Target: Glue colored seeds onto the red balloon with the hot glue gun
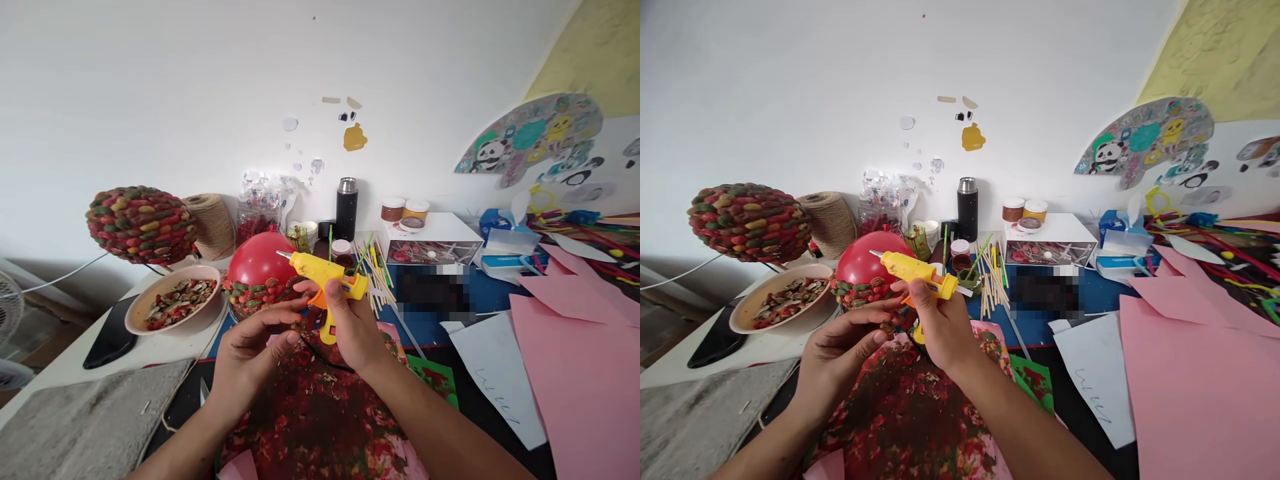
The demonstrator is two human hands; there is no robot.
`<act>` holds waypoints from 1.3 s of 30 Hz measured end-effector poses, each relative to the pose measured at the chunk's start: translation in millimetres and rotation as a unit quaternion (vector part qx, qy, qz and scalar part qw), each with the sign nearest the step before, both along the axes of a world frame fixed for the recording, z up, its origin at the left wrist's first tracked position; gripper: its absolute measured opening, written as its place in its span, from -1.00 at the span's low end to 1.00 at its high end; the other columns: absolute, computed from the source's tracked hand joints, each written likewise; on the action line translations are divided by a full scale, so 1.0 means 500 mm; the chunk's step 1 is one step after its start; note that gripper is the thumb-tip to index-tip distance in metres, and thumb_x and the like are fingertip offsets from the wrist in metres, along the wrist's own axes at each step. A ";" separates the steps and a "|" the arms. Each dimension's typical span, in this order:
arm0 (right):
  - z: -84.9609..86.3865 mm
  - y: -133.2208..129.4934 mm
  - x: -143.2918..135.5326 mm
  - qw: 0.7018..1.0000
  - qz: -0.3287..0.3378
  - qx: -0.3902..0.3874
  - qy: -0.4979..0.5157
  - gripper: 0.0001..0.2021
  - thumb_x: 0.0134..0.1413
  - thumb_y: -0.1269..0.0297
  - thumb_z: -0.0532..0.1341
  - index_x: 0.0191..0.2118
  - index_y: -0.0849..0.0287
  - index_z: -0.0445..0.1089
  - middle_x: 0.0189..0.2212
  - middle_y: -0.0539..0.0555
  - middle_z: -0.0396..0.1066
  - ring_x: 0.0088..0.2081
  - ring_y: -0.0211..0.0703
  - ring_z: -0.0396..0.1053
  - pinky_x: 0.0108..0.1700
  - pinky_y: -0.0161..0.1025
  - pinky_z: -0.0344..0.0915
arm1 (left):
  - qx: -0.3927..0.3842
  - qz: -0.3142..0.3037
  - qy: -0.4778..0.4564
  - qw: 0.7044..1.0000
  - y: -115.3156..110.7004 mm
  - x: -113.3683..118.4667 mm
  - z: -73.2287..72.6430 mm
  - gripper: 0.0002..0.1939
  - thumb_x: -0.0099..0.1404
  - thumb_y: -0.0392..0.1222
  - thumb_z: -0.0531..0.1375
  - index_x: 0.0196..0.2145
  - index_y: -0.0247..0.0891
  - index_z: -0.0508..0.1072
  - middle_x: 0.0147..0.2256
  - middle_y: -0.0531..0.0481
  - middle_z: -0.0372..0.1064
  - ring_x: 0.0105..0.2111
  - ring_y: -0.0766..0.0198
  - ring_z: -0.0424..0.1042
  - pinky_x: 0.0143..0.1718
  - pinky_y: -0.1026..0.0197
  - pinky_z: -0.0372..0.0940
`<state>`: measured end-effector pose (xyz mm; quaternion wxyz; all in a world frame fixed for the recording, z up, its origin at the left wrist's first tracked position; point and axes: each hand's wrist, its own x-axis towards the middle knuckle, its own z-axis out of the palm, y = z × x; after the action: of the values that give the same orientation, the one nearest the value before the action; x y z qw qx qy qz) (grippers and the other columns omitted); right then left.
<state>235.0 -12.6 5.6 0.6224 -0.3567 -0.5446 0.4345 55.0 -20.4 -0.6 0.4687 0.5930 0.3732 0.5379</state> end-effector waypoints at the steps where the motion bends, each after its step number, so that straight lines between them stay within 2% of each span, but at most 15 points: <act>1: 0.000 0.000 0.001 1.000 0.000 -0.004 0.000 -0.31 0.39 -0.45 0.16 -0.15 0.10 0.73 -0.05 0.19 0.72 0.07 0.13 0.63 0.17 -0.03 0.53 | -0.003 -0.001 -0.001 1.000 -0.001 0.000 0.000 -0.79 0.21 0.03 0.58 -0.25 -0.08 0.80 -0.01 -0.18 0.75 0.06 -0.14 0.70 0.16 -0.10 0.56; 5: -0.003 -0.001 -0.001 1.000 0.005 -0.013 0.014 -0.30 0.36 -0.47 0.17 -0.15 0.09 0.73 -0.07 0.18 0.72 0.04 0.13 0.64 0.14 -0.03 0.54 | 0.007 0.004 -0.007 1.000 -0.002 0.001 0.001 -0.81 0.22 0.00 0.57 -0.24 -0.07 0.80 0.00 -0.17 0.74 0.08 -0.13 0.69 0.19 -0.11 0.54; 9: -0.011 0.001 -0.006 1.000 -0.001 -0.008 0.029 -0.34 0.37 -0.44 0.20 -0.14 0.08 0.74 -0.05 0.17 0.72 0.09 0.13 0.63 0.20 -0.01 0.51 | 0.014 0.001 -0.011 1.000 -0.003 0.004 0.005 -0.82 0.22 0.00 0.57 -0.25 -0.08 0.80 -0.04 -0.18 0.75 0.08 -0.15 0.69 0.12 -0.08 0.59; 11: -0.012 0.001 -0.007 0.999 -0.013 -0.011 0.030 -0.32 0.36 -0.46 0.20 -0.12 0.09 0.73 -0.12 0.17 0.72 0.01 0.11 0.65 0.14 -0.01 0.55 | 0.007 -0.011 -0.016 1.000 -0.005 0.005 0.006 -0.82 0.22 -0.01 0.57 -0.26 -0.08 0.80 -0.06 -0.18 0.76 0.07 -0.15 0.70 0.09 -0.06 0.60; 15: -0.008 0.001 -0.002 1.000 -0.015 -0.023 0.016 -0.26 0.33 -0.52 0.16 -0.13 0.11 0.72 -0.28 0.12 0.66 -0.31 -0.03 0.61 -0.23 -0.15 0.60 | -0.049 -0.093 -0.026 0.994 -0.007 0.004 0.002 -0.86 0.23 -0.07 0.57 -0.26 -0.11 0.81 0.06 -0.20 0.72 -0.32 0.05 0.75 -0.19 0.07 0.65; 18: -0.003 0.002 0.005 1.000 -0.027 -0.014 0.004 -0.26 0.35 -0.51 0.15 -0.16 0.13 0.71 -0.29 0.13 0.64 -0.36 -0.08 0.58 -0.31 -0.21 0.56 | -0.096 -0.154 -0.028 0.983 -0.006 0.003 0.000 -0.87 0.24 -0.09 0.56 -0.28 -0.15 0.81 0.19 -0.26 0.63 -0.54 0.21 0.64 -0.37 0.10 0.62; 20: -0.002 0.004 0.009 0.999 -0.039 -0.014 0.000 -0.26 0.36 -0.50 0.14 -0.16 0.14 0.71 -0.30 0.14 0.63 -0.35 -0.08 0.58 -0.29 -0.21 0.55 | -0.101 -0.172 -0.014 0.980 -0.006 0.004 0.002 -0.87 0.25 -0.09 0.55 -0.27 -0.14 0.81 0.19 -0.27 0.63 -0.51 0.16 0.66 -0.33 0.06 0.63; 22: -0.001 0.008 0.013 0.999 -0.043 -0.028 0.010 -0.24 0.34 -0.51 0.15 -0.15 0.16 0.70 -0.29 0.15 0.64 -0.40 -0.10 0.57 -0.36 -0.23 0.53 | -0.077 -0.179 0.029 0.980 -0.007 0.005 0.006 -0.89 0.27 -0.10 0.54 -0.26 -0.12 0.81 0.14 -0.27 0.67 -0.28 -0.02 0.74 -0.15 -0.03 0.63; 24: 0.000 0.011 0.016 0.998 -0.046 -0.044 0.023 -0.23 0.30 -0.53 0.17 -0.14 0.18 0.69 -0.28 0.16 0.64 -0.46 -0.13 0.54 -0.44 -0.25 0.48 | -0.027 -0.181 0.082 0.980 -0.009 0.003 0.010 -0.92 0.29 -0.12 0.52 -0.25 -0.09 0.82 0.11 -0.26 0.69 -0.01 -0.15 0.70 0.08 -0.12 0.56; 26: 0.003 0.012 0.018 0.997 -0.058 -0.051 0.030 -0.21 0.28 -0.55 0.16 -0.16 0.19 0.68 -0.30 0.16 0.64 -0.49 -0.14 0.53 -0.47 -0.26 0.44 | 0.022 -0.161 0.105 0.981 -0.008 -0.004 0.014 -0.93 0.31 -0.14 0.51 -0.23 -0.06 0.82 0.11 -0.24 0.68 0.06 -0.15 0.66 0.17 -0.13 0.50; 28: 0.005 0.011 0.018 0.996 -0.065 -0.058 0.034 -0.19 0.27 -0.57 0.15 -0.18 0.20 0.68 -0.34 0.16 0.62 -0.50 -0.15 0.52 -0.50 -0.28 0.39 | 0.052 -0.102 0.079 0.990 0.000 -0.015 0.014 -0.94 0.31 -0.14 0.51 -0.23 -0.03 0.82 0.06 -0.20 0.70 0.00 -0.06 0.66 0.12 -0.05 0.51; 30: 0.005 0.008 0.015 0.995 -0.060 -0.066 0.044 -0.19 0.24 -0.58 0.17 -0.23 0.20 0.67 -0.41 0.13 0.57 -0.54 -0.18 0.47 -0.55 -0.29 0.31 | 0.055 -0.014 0.018 0.998 0.014 -0.027 0.011 -0.93 0.27 -0.12 0.55 -0.25 -0.03 0.81 -0.03 -0.15 0.70 -0.09 0.04 0.64 -0.04 0.11 0.54; 33: 0.005 0.000 0.009 0.996 -0.031 -0.071 0.048 -0.20 0.21 -0.59 0.20 -0.33 0.19 0.64 -0.53 0.04 0.44 -0.59 -0.22 0.37 -0.58 -0.30 0.23 | 0.023 0.082 -0.090 0.992 0.039 -0.039 0.006 -0.81 0.17 -0.06 0.61 -0.25 -0.08 0.80 -0.23 -0.05 0.64 -0.38 0.27 0.53 -0.39 0.29 0.43; 36: 0.005 -0.009 0.003 0.998 0.003 -0.053 0.029 -0.22 0.26 -0.56 0.19 -0.36 0.18 0.63 -0.61 -0.02 0.32 -0.61 -0.24 0.30 -0.56 -0.30 0.21 | -0.007 0.106 -0.162 0.981 0.057 -0.041 0.006 -0.69 0.07 -0.01 0.65 -0.26 -0.13 0.79 -0.45 0.05 0.55 -0.52 0.36 0.42 -0.50 0.35 0.33; 39: -0.001 -0.015 -0.002 0.999 0.010 -0.044 0.012 -0.24 0.29 -0.52 0.19 -0.36 0.18 0.63 -0.64 -0.04 0.28 -0.60 -0.22 0.28 -0.54 -0.29 0.21 | -0.019 0.103 -0.189 0.976 0.063 -0.038 0.010 -0.66 0.03 -0.03 0.67 -0.27 -0.16 0.77 -0.49 0.05 0.55 -0.51 0.34 0.47 -0.49 0.35 0.34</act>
<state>234.3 -20.2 5.3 0.6082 -0.3736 -0.5207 0.4684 35.8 11.3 4.7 0.4845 0.4299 0.3470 0.6783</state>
